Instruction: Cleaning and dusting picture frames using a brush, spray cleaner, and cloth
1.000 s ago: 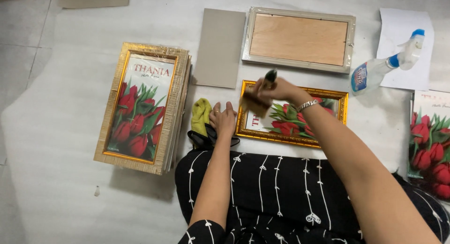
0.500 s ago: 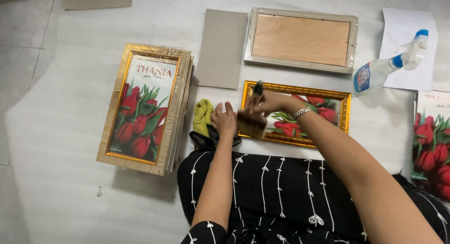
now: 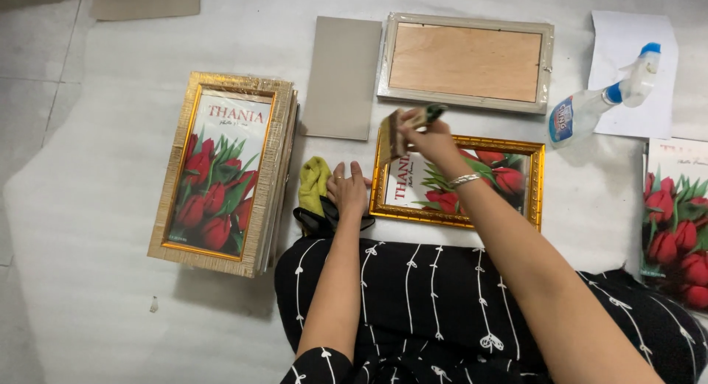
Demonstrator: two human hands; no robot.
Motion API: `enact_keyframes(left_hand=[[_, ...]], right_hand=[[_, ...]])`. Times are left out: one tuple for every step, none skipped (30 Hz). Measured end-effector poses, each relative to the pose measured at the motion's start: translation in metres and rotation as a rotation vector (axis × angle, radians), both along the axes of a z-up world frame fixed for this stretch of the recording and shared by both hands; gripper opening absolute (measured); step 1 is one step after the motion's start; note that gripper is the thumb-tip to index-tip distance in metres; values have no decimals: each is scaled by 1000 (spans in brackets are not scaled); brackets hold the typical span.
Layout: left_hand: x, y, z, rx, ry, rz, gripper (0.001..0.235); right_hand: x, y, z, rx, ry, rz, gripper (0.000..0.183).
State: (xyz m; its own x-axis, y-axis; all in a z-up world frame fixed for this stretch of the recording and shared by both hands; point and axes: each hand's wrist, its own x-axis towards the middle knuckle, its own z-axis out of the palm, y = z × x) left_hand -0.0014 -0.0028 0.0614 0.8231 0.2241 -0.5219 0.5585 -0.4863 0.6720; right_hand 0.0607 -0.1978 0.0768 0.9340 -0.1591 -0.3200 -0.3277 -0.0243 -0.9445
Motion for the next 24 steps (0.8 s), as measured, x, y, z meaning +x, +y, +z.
enact_keyframes(left_hand=[[-1,1,0,1,1,0,77],[0,1,1,41,8,-36,76],[1,1,1,80,15,-71,79],[1,2,-6,78,14,-76,79],[1,3,-14,118,29,-99,78],[2,4,-21,159,41,-119,80],[4,3,-16,157,38,-122,80],[3,2,-12,144,40,-103,77],[2,1,-7,130,43,-84,75],[2,1,-6,129,42,-86,75],[1,0,-4,129,36,-85,80],[2,0,-3,129,28,-82,85],[2,0,-4,129,27,-83,85],[2,0,-5,129,24,-79,84],[2,0,-6,129,22,-76,84],[2,0,-7,129,21,-79,84],[2,0,-9,138,12,-86,85],[2,0,-11,149,4,-91,87],[1,-1,-3,150,4,-92,87],[-1,-2,4,116,14,-62,74],[-2,-3,11,83,24,-31,73],[-1,-2,6,84,23,-29,73],[0,-1,0,89,25,-44,75],[0,0,-6,95,30,-60,77]], right_hand=[[-8,-10,2,1,1,0,33],[-14,-22,6,-26,-2,-83,30],[-20,-34,9,-54,-5,-166,29],[-31,-55,12,-56,-5,-170,29],[-42,-77,14,-96,23,-186,30],[-51,-98,17,-135,50,-199,30],[-58,-124,14,-137,47,-202,30],[-67,-149,9,-203,55,-228,31],[-76,-175,5,-268,63,-253,32],[-88,-186,20,-269,63,-256,32],[-100,-196,35,-328,124,-278,29],[-111,-207,49,-384,185,-298,26],[-119,-213,50,-384,184,-300,26],[-128,-220,50,-592,143,-296,21],[-136,-227,50,-800,101,-289,17],[-137,-212,59,-800,101,-292,17],[-137,-197,67,-700,40,-278,7],[-137,-181,74,-600,-21,-262,18],[-135,-175,53,-599,-20,-263,18],[-133,-169,32,-949,-42,-159,23],[-130,-162,11,-1292,-66,-43,31],[-125,-138,17,-1291,-67,-42,31],[-120,-115,24,-1292,-63,18,33],[-116,-91,30,-1292,-57,80,41]])
